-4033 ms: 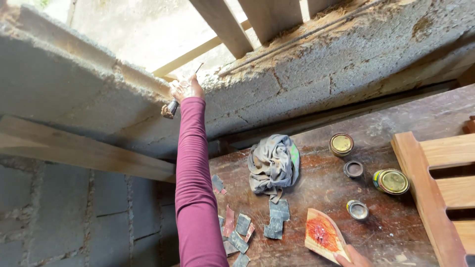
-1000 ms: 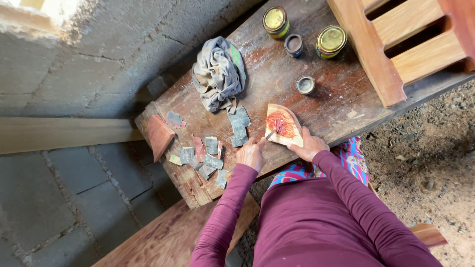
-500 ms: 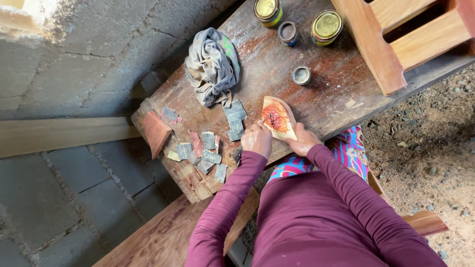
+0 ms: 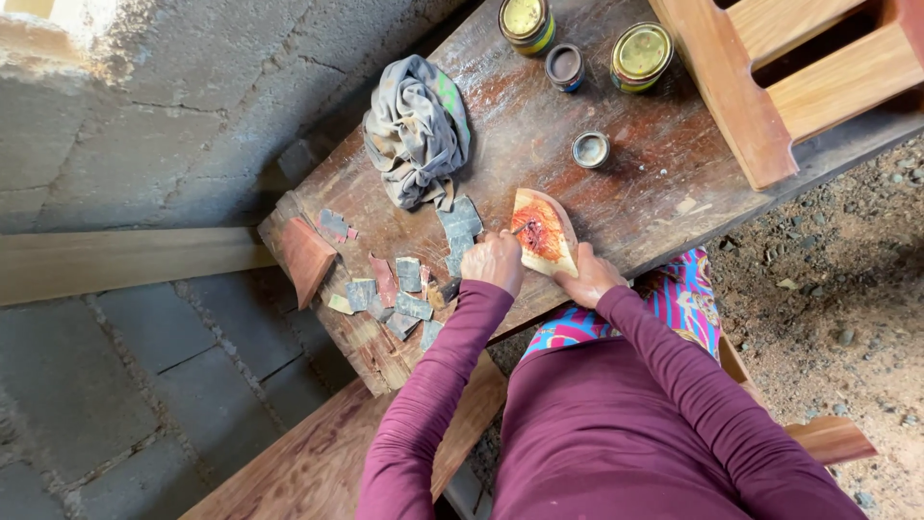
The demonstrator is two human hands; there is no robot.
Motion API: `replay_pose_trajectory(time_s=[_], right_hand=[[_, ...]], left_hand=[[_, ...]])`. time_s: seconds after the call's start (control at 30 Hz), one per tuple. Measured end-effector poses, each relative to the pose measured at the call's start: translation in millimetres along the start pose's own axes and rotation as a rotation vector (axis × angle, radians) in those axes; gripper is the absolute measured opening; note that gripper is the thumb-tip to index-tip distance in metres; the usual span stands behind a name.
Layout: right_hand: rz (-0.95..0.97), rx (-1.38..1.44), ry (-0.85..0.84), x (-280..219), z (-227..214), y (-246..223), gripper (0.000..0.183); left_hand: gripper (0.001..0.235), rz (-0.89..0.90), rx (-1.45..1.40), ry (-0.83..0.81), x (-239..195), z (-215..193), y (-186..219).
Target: The person mixes a reddish substance on a wooden board using a small metal tool. They dip the tool into a small can to add more substance and continue mixing. The person then moves to a wooden chair and continues the mixing process on the board.
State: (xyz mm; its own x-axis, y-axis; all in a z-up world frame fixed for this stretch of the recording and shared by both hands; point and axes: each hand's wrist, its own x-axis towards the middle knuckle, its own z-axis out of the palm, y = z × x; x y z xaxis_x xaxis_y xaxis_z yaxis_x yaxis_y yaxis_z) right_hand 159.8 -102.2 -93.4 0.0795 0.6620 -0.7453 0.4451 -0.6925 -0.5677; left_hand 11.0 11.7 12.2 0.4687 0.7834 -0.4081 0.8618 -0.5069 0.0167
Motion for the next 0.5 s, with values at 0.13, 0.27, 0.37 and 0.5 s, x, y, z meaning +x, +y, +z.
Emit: replay_pose_trajectory(time_s=[0.13, 0.27, 0.37, 0.5], right_hand=[[-0.032, -0.001, 0.015, 2.8, 7.5, 5.0, 0.067], [-0.044, 0.013, 0.014, 1.2, 6.6, 2.5, 0.068], [-0.036, 0.029, 0.018, 0.4, 1.4, -1.6, 0.066], [-0.046, 0.024, 0.016, -1.4, 1.1, -2.9, 0.064]], left_hand=[[0.023, 0.105, 0.061, 0.114, -10.2, -0.8, 5.9], [0.021, 0.146, 0.042, 0.055, -15.9, -20.4, 6.9], [0.016, 0.092, 0.014, -0.051, -2.6, -27.9, 1.7], [0.012, 0.066, 0.005, 0.002, 13.3, -19.4, -0.5]])
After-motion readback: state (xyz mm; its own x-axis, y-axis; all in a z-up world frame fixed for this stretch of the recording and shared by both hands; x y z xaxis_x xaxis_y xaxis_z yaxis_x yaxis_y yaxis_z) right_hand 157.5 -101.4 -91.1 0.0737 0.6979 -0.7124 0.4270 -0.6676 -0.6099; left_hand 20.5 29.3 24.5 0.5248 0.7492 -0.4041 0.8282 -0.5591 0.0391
